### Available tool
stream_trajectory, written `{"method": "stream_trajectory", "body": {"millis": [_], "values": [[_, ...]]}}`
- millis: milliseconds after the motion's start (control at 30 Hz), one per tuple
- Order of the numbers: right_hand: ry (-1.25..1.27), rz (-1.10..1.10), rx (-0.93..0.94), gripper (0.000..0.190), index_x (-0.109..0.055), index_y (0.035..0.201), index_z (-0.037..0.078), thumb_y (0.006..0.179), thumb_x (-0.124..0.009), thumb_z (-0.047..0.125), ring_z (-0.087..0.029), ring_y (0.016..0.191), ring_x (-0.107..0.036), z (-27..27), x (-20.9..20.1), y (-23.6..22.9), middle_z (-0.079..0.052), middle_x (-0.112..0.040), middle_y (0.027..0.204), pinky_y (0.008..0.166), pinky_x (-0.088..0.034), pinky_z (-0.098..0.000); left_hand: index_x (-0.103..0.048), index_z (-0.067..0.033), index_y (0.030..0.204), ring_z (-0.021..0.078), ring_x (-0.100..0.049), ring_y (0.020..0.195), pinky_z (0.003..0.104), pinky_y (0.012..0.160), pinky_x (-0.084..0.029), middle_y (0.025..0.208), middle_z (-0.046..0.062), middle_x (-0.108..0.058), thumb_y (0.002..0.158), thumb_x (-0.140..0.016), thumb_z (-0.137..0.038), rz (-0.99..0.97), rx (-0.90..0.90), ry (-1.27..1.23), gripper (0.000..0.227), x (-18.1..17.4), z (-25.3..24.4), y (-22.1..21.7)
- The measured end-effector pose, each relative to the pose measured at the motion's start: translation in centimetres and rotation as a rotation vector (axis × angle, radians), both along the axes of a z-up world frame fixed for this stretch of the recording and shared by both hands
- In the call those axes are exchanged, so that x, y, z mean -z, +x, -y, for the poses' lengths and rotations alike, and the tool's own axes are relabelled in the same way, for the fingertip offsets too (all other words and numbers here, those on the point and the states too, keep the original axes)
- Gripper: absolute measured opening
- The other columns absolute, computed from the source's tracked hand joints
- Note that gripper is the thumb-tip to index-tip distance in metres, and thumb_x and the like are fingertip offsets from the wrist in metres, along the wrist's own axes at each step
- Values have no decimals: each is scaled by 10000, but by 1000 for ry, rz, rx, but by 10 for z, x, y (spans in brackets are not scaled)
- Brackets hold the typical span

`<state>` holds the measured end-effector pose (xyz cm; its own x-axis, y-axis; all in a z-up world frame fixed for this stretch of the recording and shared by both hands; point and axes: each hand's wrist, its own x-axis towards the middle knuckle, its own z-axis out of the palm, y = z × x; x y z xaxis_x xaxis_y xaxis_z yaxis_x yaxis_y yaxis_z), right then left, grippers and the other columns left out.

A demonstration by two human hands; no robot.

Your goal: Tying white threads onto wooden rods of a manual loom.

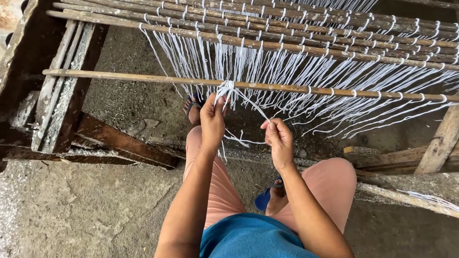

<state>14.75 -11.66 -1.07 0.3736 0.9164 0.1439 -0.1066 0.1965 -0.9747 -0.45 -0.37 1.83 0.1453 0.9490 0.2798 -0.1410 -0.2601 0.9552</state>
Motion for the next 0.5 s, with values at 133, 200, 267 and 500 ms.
{"method": "stream_trajectory", "body": {"millis": [133, 200, 267, 500], "values": [[115, -32, 84, 289, -600, 1026, 22, 1114, -434, 241, -25, 559, -298, -1, -25, 1, 53, -285, 630, 524, -299, -160, -612, -98, 921, 75, -368, 584, 218, 610, -335, 622, -26, -465, 1086, -458, -87, 83, -126, -5, 226, -35, 3, 1], [171, -56, 115, 305, -591, 1035, 32, 1121, -413, 263, -32, 560, -300, 3, -28, 5, 45, -289, 632, 527, -307, -169, -611, -98, 939, 71, -390, 589, 206, 626, -345, 633, -40, -449, 1089, -449, -80, 104, -174, 7, 222, -38, 0, -3], [279, -29, 254, 298, -572, 1055, 82, 1129, -365, 284, -71, 537, -348, 8, -25, 12, 37, -364, 619, 541, -373, -201, -604, -98, 936, 59, -346, 586, 217, 621, -333, 628, -34, -435, 1107, -435, -104, 109, -201, 25, 240, -34, -7, -7], [-37, 313, 35, 294, -657, 1010, 60, 1102, -432, 225, -93, 582, -413, 21, 76, -6, 27, -411, 624, 612, -398, -243, -626, -106, 916, 100, -396, 563, 265, 623, -382, 595, -3, -452, 1100, -456, -108, 3, -250, 2, 251, 1, -8, -4]]}}
